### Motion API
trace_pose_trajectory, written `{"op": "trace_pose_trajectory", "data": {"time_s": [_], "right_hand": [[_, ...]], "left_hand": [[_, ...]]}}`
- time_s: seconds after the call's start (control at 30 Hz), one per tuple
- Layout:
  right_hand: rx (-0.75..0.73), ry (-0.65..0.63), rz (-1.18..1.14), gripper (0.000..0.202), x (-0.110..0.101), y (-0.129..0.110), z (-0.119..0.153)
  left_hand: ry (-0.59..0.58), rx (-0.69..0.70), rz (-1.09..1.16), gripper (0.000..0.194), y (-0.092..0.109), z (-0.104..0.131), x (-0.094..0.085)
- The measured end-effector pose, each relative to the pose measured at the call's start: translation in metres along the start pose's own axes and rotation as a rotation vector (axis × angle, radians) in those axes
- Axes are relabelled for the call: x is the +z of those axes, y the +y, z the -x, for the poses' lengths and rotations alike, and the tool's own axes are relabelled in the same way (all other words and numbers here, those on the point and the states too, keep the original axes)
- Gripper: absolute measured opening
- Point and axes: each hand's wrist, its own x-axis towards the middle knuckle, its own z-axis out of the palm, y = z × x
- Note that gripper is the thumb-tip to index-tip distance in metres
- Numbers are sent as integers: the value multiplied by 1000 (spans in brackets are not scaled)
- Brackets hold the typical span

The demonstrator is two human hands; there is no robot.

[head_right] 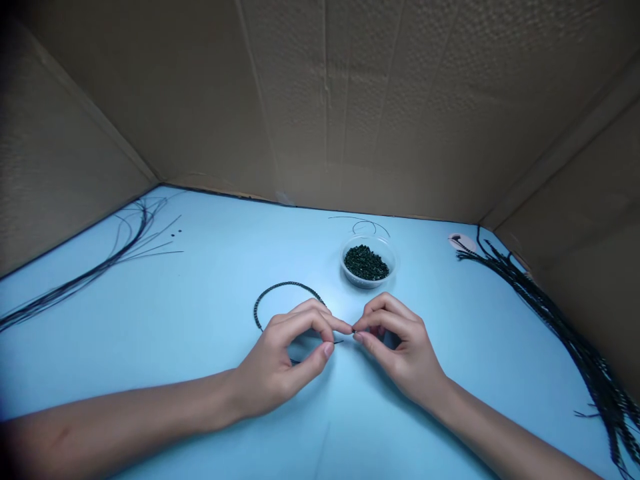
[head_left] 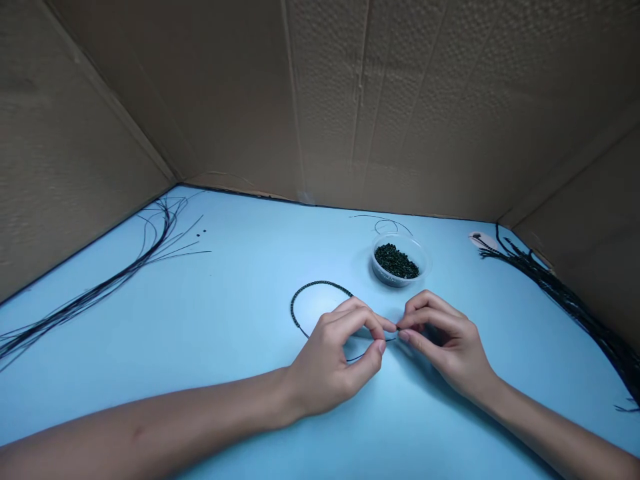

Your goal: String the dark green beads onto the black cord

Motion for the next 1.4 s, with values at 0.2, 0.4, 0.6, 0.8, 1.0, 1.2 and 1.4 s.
{"op": "trace_pose_trajectory", "data": {"time_s": [0.2, 0.4, 0.6, 0.8, 1.0, 1.2, 1.4], "right_hand": [[25, 16, 15, 11, 0, -2, 1], [177, -13, -254, 8, 2, -7, 5], [258, -58, -390, 7, 7, -6, 10], [256, -59, -367, 10, 7, -6, 10], [240, -76, -342, 11, 7, -7, 11], [233, -98, -345, 7, 8, -6, 11], [219, -125, -314, 8, 10, -10, 12]], "left_hand": [[-3, 2, 21, 9, 0, 0, 0], [-27, 47, 12, 12, 0, 1, 2], [-29, 68, -4, 11, -2, 0, 3], [-35, 59, -13, 11, -2, 0, 2], [-41, 41, -16, 10, -2, 0, 2], [-42, 35, -16, 10, -3, 0, 2], [-46, 52, -34, 11, -3, 0, 2]]}}
